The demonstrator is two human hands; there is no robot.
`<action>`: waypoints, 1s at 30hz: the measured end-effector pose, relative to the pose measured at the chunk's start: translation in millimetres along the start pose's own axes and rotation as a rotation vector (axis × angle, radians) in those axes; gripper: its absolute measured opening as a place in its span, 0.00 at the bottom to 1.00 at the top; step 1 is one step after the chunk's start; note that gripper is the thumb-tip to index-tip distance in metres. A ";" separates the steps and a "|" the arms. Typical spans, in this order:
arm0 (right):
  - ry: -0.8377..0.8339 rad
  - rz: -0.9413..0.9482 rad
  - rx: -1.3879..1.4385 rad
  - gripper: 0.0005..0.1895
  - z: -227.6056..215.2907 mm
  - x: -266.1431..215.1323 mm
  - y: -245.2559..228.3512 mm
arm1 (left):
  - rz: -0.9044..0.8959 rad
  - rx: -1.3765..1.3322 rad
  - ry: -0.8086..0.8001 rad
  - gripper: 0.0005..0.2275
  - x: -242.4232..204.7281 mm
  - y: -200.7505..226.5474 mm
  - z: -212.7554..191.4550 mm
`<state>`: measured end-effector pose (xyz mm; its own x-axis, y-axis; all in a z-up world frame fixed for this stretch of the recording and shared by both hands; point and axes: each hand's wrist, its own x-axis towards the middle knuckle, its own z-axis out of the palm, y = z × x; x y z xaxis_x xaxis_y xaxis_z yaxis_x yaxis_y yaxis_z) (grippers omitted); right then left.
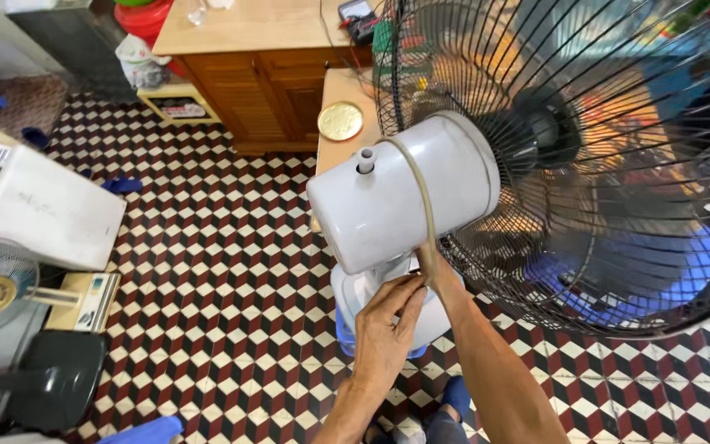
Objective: The person adjusts the speed settings on a pedestal fan, then moves it to a different location. They wrap the fan's power cord around the stand and carry the fan outside. Back at the workbench, they handle a small metal piece and wipe the table surface with a cloth.
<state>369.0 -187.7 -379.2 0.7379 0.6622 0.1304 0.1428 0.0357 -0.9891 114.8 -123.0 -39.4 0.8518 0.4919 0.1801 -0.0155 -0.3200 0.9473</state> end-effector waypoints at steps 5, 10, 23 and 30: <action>0.082 0.235 0.417 0.29 -0.3 -6.6 -19.6 | 0.092 0.023 0.020 0.11 8.9 7.4 -0.7; 0.064 0.209 0.141 0.29 15.3 51.8 -19.4 | -0.118 0.076 -0.046 0.15 3.4 9.1 -8.1; 0.210 0.182 0.006 0.26 24.7 -25.1 12.8 | -0.218 0.012 -0.009 0.18 -15.1 -14.9 -13.5; 0.568 0.272 -0.136 0.23 19.9 -150.2 -177.3 | -0.053 -0.011 -0.034 0.16 0.8 2.4 -6.0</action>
<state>219.7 -278.6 -224.7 0.9885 0.1331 -0.0714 -0.0441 -0.1974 -0.9793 112.3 -118.6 -35.4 0.8690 0.4799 0.1203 0.0247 -0.2850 0.9582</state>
